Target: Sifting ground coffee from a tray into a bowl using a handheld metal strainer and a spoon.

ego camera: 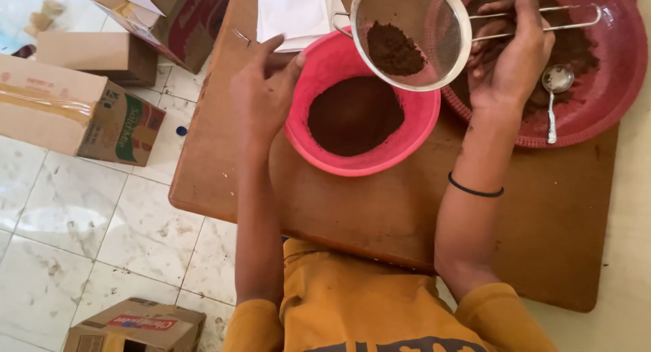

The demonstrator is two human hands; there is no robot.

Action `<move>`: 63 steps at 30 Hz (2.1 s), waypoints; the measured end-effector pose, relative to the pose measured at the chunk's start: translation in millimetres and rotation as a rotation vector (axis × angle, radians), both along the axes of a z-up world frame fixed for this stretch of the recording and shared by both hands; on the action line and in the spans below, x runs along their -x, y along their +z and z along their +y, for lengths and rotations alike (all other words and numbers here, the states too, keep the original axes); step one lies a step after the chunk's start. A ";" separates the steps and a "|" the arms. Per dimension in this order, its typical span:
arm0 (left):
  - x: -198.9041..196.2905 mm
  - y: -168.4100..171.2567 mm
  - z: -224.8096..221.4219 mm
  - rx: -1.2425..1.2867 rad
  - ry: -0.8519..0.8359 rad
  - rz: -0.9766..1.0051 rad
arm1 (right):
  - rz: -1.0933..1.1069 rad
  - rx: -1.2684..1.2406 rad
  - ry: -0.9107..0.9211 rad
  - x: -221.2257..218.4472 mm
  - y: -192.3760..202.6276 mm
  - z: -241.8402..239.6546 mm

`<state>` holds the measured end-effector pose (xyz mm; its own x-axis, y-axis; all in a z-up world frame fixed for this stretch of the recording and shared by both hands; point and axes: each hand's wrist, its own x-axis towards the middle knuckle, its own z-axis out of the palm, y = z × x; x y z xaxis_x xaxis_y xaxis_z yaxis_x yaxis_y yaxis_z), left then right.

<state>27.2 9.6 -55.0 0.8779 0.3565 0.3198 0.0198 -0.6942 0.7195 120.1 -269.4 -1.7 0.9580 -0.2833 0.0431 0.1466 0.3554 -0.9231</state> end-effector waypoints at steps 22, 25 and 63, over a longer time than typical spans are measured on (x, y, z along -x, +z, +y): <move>-72.0 -5.3 19.2 0.408 -0.507 -0.213 | 0.150 -0.037 0.040 -28.1 -49.5 41.1; -93.6 -6.0 28.4 0.415 -0.829 -0.029 | 0.164 0.014 0.055 -29.9 -44.0 47.9; -91.6 -17.5 -14.2 0.871 -0.613 -0.392 | 0.128 0.065 0.005 -29.8 -45.3 49.1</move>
<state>118.9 -4.6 -72.6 0.8748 0.1367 0.4648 -0.4844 0.2305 0.8439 149.8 -220.3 -47.0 0.9581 -0.2796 -0.0615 0.0246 0.2945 -0.9553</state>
